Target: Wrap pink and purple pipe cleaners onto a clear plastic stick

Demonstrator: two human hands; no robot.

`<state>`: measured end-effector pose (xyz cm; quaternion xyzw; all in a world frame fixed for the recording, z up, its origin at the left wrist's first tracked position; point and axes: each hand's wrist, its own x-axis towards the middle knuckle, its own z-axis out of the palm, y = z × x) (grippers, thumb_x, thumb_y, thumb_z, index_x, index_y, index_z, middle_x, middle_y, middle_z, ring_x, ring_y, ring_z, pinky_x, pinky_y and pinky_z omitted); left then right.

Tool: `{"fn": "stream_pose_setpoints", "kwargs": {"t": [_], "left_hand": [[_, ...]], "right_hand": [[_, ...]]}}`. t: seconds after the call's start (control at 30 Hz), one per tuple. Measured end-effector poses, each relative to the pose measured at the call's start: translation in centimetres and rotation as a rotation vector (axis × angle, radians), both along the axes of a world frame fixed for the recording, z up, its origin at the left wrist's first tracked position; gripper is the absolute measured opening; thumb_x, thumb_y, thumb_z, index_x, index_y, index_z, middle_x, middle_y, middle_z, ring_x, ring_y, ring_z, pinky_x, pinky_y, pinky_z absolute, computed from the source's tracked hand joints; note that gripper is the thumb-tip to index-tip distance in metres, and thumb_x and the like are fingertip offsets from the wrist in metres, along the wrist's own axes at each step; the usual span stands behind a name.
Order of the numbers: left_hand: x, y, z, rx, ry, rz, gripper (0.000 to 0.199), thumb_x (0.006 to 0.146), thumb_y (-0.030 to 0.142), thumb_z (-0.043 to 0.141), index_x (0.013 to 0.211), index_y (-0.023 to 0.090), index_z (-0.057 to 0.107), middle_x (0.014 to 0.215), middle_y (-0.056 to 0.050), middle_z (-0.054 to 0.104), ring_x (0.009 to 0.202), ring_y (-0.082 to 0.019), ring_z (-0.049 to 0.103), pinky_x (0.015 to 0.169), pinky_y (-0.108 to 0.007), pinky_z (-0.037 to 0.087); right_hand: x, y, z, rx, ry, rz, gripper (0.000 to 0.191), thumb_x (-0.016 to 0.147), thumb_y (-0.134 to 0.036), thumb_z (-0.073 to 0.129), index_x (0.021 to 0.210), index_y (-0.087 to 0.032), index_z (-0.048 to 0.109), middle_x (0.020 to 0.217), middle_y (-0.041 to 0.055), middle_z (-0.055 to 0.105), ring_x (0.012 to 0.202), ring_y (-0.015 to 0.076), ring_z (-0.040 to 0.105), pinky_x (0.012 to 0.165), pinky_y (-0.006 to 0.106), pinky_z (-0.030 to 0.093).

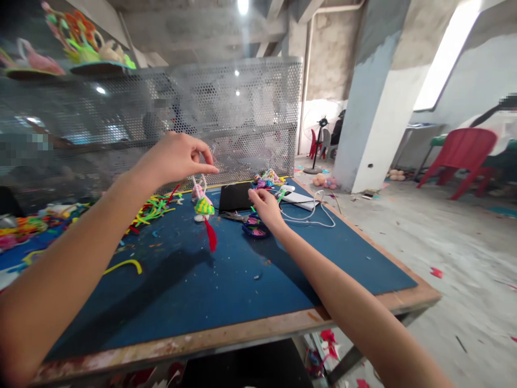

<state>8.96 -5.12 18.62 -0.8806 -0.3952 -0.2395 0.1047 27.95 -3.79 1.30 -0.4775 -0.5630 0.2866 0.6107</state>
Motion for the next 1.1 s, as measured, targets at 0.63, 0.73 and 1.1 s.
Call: {"fn": "stream_pose_setpoints", "kwargs": {"t": [0.63, 0.73, 1.1], "left_hand": [[0.8, -0.8, -0.2, -0.333, 0.148, -0.205, 0.017, 0.069, 0.032, 0.069, 0.08, 0.02, 0.071, 0.064, -0.001, 0.066, 0.059, -0.014, 0.06, 0.058, -0.026, 0.04], [1.0, -1.5, -0.3, -0.417, 0.111, -0.252, 0.013, 0.068, 0.026, 0.068, 0.079, 0.02, 0.071, 0.07, -0.001, 0.069, 0.066, -0.016, 0.063, 0.062, -0.026, 0.044], [1.3, -2.0, -0.6, -0.475, 0.104, -0.345, 0.019, 0.076, 0.024, 0.059, 0.09, 0.02, 0.071, 0.088, -0.003, 0.069, 0.083, -0.018, 0.062, 0.072, -0.027, 0.047]], "right_hand": [[0.2, -0.1, -0.3, 0.079, -0.292, 0.008, 0.035, 0.083, -0.048, 0.045, 0.07, -0.016, 0.055, 0.06, -0.002, 0.047, 0.057, 0.0112, 0.041, 0.054, 0.025, 0.03], [0.2, 0.0, -0.4, 0.08, -0.314, 0.001, 0.035, 0.083, -0.048, 0.044, 0.07, -0.016, 0.055, 0.059, -0.0021, 0.046, 0.057, 0.0113, 0.041, 0.054, 0.024, 0.029], [0.2, 0.1, -0.4, 0.076, -0.32, -0.004, 0.038, 0.082, -0.051, 0.044, 0.068, -0.017, 0.055, 0.058, -0.002, 0.046, 0.056, 0.0117, 0.04, 0.054, 0.025, 0.029]]}}
